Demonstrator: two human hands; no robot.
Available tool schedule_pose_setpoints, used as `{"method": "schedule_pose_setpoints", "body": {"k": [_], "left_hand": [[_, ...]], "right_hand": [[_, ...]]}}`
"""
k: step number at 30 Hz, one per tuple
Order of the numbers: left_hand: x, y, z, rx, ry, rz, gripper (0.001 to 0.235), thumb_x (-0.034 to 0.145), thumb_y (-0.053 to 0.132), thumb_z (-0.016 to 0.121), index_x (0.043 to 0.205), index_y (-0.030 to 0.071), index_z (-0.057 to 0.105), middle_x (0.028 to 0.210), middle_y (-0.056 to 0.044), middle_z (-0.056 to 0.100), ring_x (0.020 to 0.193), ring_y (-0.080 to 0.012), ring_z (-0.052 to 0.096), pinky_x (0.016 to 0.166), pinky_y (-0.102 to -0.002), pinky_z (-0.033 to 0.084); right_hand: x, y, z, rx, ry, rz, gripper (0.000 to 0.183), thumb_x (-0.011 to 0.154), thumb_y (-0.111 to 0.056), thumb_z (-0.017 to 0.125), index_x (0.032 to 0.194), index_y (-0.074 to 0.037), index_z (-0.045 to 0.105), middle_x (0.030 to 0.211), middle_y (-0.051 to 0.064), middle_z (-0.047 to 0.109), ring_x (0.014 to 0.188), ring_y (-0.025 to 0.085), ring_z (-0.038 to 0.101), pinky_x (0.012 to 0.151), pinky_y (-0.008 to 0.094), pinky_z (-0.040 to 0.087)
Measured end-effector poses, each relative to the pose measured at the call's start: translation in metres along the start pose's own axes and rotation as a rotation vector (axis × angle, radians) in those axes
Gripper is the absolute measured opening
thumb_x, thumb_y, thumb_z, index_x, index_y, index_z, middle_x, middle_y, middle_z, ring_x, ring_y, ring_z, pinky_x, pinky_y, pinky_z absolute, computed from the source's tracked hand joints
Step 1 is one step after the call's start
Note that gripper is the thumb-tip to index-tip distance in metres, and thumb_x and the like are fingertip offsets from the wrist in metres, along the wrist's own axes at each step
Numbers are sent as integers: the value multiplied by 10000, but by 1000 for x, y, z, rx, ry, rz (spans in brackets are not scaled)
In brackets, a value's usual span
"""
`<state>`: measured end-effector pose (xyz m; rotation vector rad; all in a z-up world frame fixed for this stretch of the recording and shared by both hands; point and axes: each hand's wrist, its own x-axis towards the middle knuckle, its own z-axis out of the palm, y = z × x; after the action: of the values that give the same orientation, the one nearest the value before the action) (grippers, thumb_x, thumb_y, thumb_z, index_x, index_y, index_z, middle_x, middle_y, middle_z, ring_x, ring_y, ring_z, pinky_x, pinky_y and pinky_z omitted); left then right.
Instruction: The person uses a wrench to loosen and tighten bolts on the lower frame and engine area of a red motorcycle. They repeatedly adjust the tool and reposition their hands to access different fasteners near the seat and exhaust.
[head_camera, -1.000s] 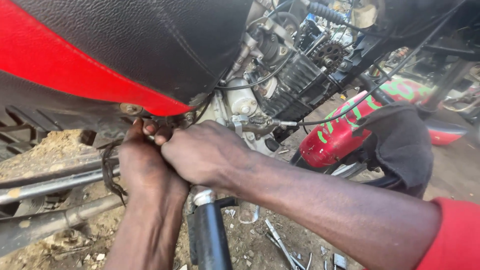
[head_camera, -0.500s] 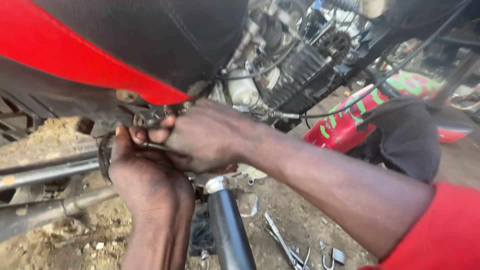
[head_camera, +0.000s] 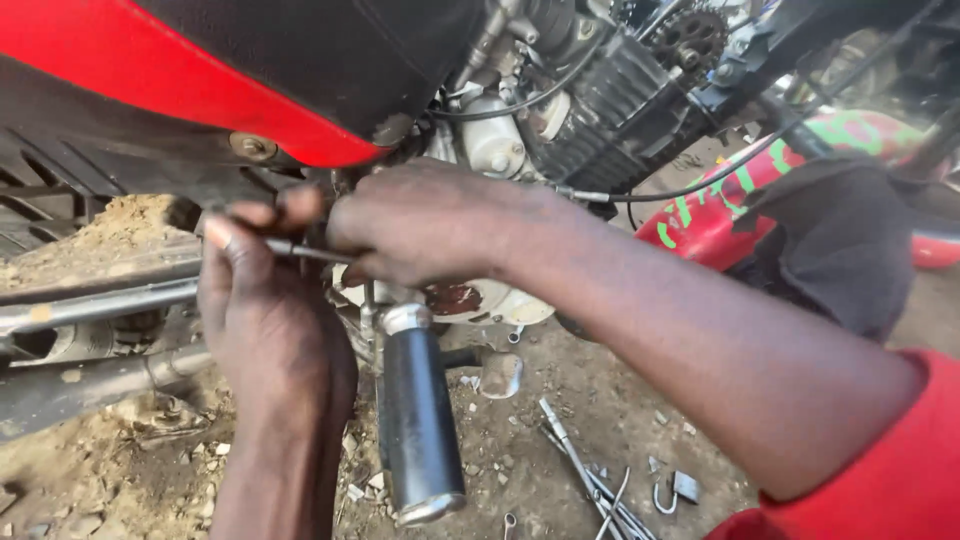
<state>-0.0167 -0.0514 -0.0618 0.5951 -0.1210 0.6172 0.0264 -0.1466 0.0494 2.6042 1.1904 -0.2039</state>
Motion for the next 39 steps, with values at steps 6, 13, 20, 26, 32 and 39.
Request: {"method": "schedule_pose_setpoints", "body": {"k": [6, 13, 20, 26, 32, 39], "left_hand": [[11, 7, 4, 67, -21, -99, 214, 1025, 301, 559, 1018, 102, 635, 1004, -86, 742, 984, -167, 691, 971, -316, 547], [23, 18, 13, 253, 122, -388, 197, 1103, 141, 446, 1092, 29, 608, 980, -125, 661, 858, -191, 621, 857, -337, 592], [43, 4, 5, 168, 72, -522, 190, 1061, 76, 556, 1033, -25, 715, 917, -153, 726, 794, -207, 673, 708, -258, 537], [62, 13, 2, 130, 55, -627, 244, 899, -21, 356, 989, 12, 580, 957, -180, 701, 788, -237, 603, 731, -294, 482], [52, 9, 10, -191, 174, -661, 243, 1089, 193, 476, 870, 138, 567, 723, 49, 561, 566, -52, 441, 565, -175, 358], [42, -9, 19, -319, 323, -464, 263, 960, 66, 493, 710, 134, 537, 620, 23, 501, 541, -87, 434, 537, -218, 317]], "right_hand": [[-13, -7, -12, 51, -70, 82, 196, 1079, -349, 471, 984, -231, 595, 783, 18, 625, 684, 208, 600, 695, 401, 532], [-10, -24, -21, 272, -180, 325, 361, 991, -44, 571, 1310, -214, 572, 858, -10, 569, 697, 121, 538, 576, 221, 512], [-3, -30, -18, 579, -70, 485, 128, 969, -172, 632, 1093, -170, 663, 917, 33, 665, 817, 177, 655, 712, 333, 524], [0, -47, -36, 626, -276, 594, 131, 1037, -72, 429, 1107, -89, 539, 791, 60, 544, 559, 154, 530, 435, 280, 444], [9, -35, -13, 245, -121, 381, 315, 1048, -353, 464, 952, -110, 639, 863, 71, 656, 741, 245, 665, 645, 436, 550], [12, -16, 1, -61, 26, 146, 133, 973, -211, 527, 921, -168, 641, 796, 48, 692, 684, 281, 678, 677, 498, 556]]}}
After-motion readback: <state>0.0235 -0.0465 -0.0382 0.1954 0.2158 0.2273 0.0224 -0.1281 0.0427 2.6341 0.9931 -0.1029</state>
